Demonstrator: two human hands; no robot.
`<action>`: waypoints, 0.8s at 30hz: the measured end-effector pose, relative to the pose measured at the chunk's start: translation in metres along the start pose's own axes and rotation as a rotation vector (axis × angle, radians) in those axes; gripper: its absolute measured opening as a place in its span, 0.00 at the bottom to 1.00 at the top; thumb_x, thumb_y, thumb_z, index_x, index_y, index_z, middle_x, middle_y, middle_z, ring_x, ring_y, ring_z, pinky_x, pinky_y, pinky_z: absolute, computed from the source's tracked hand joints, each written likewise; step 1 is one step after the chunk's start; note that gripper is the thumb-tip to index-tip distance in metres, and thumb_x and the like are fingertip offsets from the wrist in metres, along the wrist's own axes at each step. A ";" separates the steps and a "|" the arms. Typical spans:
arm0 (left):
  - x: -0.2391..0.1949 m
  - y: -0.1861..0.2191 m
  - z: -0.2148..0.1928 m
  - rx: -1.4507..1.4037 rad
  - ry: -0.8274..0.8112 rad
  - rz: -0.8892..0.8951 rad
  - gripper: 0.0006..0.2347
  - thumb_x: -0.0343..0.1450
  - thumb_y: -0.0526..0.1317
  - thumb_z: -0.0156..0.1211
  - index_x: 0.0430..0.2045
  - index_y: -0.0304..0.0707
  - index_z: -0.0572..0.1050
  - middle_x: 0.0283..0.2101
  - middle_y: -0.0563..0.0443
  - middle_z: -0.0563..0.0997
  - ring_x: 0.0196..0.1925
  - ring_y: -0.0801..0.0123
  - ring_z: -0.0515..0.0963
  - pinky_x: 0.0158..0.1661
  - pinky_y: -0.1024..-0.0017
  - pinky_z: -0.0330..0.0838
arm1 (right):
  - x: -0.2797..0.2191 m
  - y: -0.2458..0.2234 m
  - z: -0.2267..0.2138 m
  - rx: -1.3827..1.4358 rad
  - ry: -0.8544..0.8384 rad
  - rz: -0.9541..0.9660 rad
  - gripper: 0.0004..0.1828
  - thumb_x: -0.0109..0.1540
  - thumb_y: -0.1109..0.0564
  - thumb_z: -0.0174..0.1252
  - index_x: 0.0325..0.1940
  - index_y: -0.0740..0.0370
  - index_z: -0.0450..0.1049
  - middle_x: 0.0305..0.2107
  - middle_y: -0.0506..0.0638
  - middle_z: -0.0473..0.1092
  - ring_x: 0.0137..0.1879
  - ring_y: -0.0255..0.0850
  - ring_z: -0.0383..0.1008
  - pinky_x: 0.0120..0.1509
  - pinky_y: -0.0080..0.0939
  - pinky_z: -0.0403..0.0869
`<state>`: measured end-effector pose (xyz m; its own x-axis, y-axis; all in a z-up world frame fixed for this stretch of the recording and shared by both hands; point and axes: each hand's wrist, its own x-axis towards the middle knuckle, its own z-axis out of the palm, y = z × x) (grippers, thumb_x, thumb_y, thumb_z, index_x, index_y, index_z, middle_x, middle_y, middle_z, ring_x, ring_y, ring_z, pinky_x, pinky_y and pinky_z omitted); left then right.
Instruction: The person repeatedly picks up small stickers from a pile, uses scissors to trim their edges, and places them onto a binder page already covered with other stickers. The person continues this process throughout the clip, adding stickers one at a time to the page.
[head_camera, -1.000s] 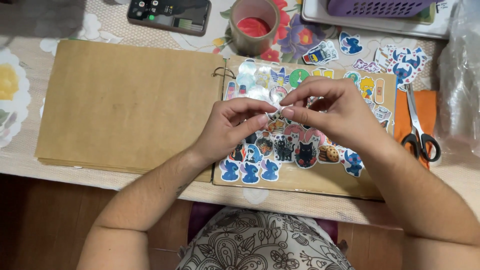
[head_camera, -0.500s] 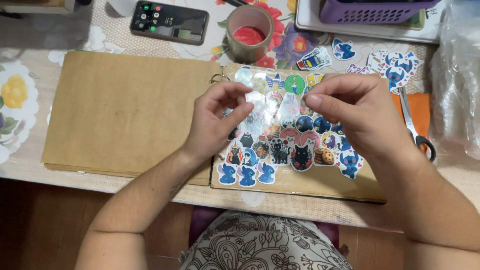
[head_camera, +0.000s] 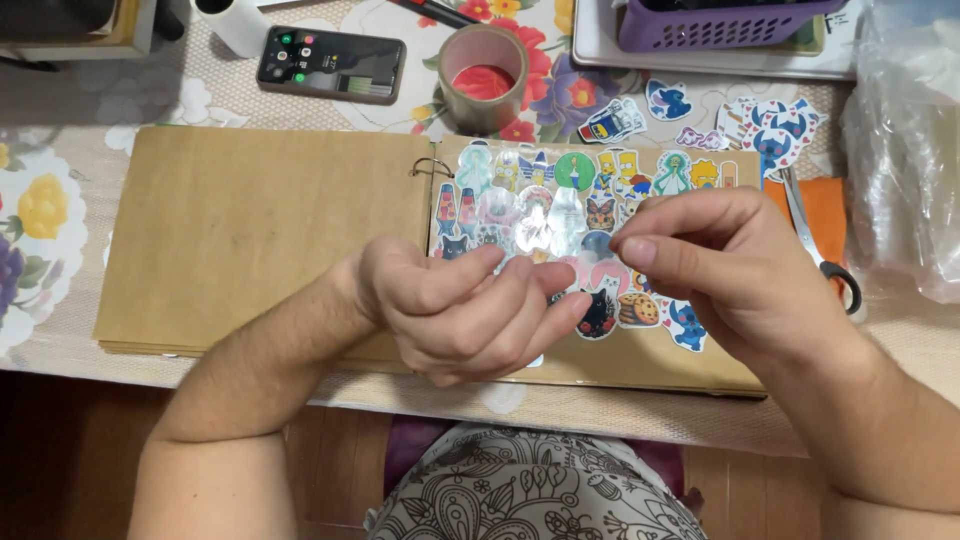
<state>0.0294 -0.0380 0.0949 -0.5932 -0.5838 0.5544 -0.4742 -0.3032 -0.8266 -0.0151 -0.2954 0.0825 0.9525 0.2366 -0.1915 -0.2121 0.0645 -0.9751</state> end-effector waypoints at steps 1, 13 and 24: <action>0.000 0.000 0.002 -0.001 0.000 0.000 0.08 0.69 0.30 0.69 0.38 0.44 0.82 0.30 0.65 0.76 0.36 0.81 0.73 0.43 0.80 0.71 | 0.000 0.000 0.000 0.001 0.001 0.000 0.06 0.56 0.62 0.66 0.36 0.67 0.81 0.26 0.53 0.76 0.31 0.35 0.69 0.32 0.30 0.64; 0.008 -0.001 0.011 -0.027 0.047 -0.022 0.03 0.67 0.32 0.65 0.30 0.40 0.84 0.30 0.61 0.79 0.34 0.79 0.74 0.42 0.79 0.71 | -0.003 -0.002 0.000 -0.011 -0.066 -0.033 0.05 0.56 0.63 0.65 0.34 0.68 0.80 0.27 0.54 0.77 0.31 0.35 0.69 0.33 0.31 0.64; 0.013 0.044 -0.005 -0.895 -0.171 -1.184 0.21 0.80 0.36 0.66 0.64 0.36 0.62 0.48 0.53 0.87 0.54 0.64 0.83 0.59 0.64 0.79 | -0.013 -0.019 0.005 -0.438 -0.068 -0.357 0.04 0.58 0.62 0.64 0.35 0.65 0.79 0.23 0.50 0.72 0.29 0.33 0.65 0.34 0.29 0.63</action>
<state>-0.0024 -0.0553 0.0657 0.4618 -0.4340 0.7735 -0.8826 -0.1381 0.4494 -0.0247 -0.2947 0.1037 0.9292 0.3370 0.1515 0.2443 -0.2526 -0.9362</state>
